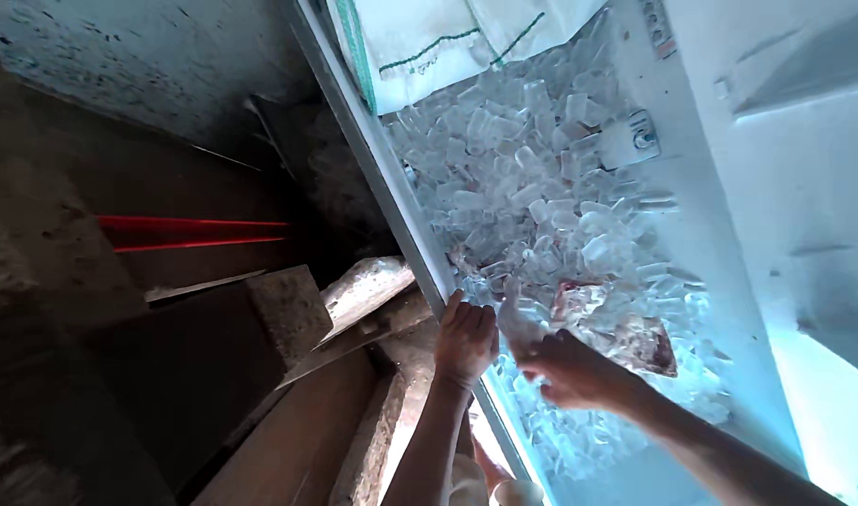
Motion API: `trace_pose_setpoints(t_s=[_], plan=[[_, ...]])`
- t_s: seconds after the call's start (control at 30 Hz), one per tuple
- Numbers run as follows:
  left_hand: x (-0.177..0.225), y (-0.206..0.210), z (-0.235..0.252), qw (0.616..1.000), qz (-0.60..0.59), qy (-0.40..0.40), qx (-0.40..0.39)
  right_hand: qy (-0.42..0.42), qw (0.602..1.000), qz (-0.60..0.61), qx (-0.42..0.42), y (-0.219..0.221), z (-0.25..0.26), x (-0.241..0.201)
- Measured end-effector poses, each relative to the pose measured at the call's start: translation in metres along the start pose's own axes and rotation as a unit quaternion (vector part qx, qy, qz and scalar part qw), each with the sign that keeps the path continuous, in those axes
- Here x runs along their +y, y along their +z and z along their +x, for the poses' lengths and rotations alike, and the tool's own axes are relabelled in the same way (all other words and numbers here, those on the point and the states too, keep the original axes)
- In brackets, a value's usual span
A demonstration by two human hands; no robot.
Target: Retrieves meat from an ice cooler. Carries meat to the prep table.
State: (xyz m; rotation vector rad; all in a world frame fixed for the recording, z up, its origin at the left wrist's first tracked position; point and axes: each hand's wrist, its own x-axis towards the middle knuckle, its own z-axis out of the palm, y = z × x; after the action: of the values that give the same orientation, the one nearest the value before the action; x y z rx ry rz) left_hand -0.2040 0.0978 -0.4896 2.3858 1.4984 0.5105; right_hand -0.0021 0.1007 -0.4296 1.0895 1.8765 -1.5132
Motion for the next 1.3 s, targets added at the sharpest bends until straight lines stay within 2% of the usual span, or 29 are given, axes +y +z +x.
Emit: trace_pose_setpoints(t_s=[0.03,0.07,0.13,0.2,0.3,0.47,0.57,0.6,0.67,0.73,0.8,0.87,1.0,1.1,1.3], plan=[[0.000,0.000,-0.001,1.000,0.001,0.002,0.002,-0.006,1.000,0.012,-0.016,0.004,0.011,-0.004],[0.000,0.000,-0.001,1.000,0.002,0.003,0.004,-0.011,0.999,0.039,0.028,0.003,0.029,-0.006],[0.001,0.000,-0.001,1.000,0.000,0.001,0.003,0.008,0.981,0.082,0.175,-0.004,0.083,0.001],[0.000,0.000,0.000,1.000,0.003,0.003,0.006,0.035,0.962,0.092,0.253,-0.013,0.147,0.014],[-0.002,-0.001,0.001,1.000,0.007,0.006,0.001,0.088,0.968,0.062,0.224,-0.024,0.209,0.022],[-0.001,0.000,0.000,1.000,0.016,0.009,-0.003,0.148,0.966,0.039,0.206,-0.035,0.226,0.030],[-0.002,0.001,0.000,1.000,0.016,0.004,0.004,0.140,0.953,0.171,0.208,-0.051,0.218,0.039],[-0.002,0.001,-0.001,1.000,0.014,0.003,0.005,0.119,0.932,0.254,0.231,-0.051,0.214,0.048],[-0.002,0.001,-0.002,1.000,0.009,0.006,0.004,0.075,0.859,0.424,0.279,-0.046,0.203,0.064],[-0.002,0.001,-0.002,1.000,0.009,0.007,0.005,0.030,0.765,0.571,0.297,-0.041,0.184,0.073],[-0.002,0.001,-0.001,1.000,0.009,0.005,0.004,-0.043,0.665,0.692,0.278,-0.039,0.155,0.069],[-0.002,0.001,-0.001,1.000,0.009,0.004,0.001,-0.111,0.581,0.768,0.244,-0.036,0.127,0.061],[-0.001,0.001,-0.001,1.000,0.005,-0.001,-0.001,-0.170,0.458,0.851,0.193,-0.019,0.091,0.044],[-0.001,0.001,-0.002,1.000,0.003,-0.003,-0.001,-0.225,0.404,0.873,0.157,0.002,0.078,0.042],[-0.001,0.000,0.000,1.000,0.013,0.001,-0.006,-0.319,0.411,0.839,0.159,0.027,0.041,0.049]])
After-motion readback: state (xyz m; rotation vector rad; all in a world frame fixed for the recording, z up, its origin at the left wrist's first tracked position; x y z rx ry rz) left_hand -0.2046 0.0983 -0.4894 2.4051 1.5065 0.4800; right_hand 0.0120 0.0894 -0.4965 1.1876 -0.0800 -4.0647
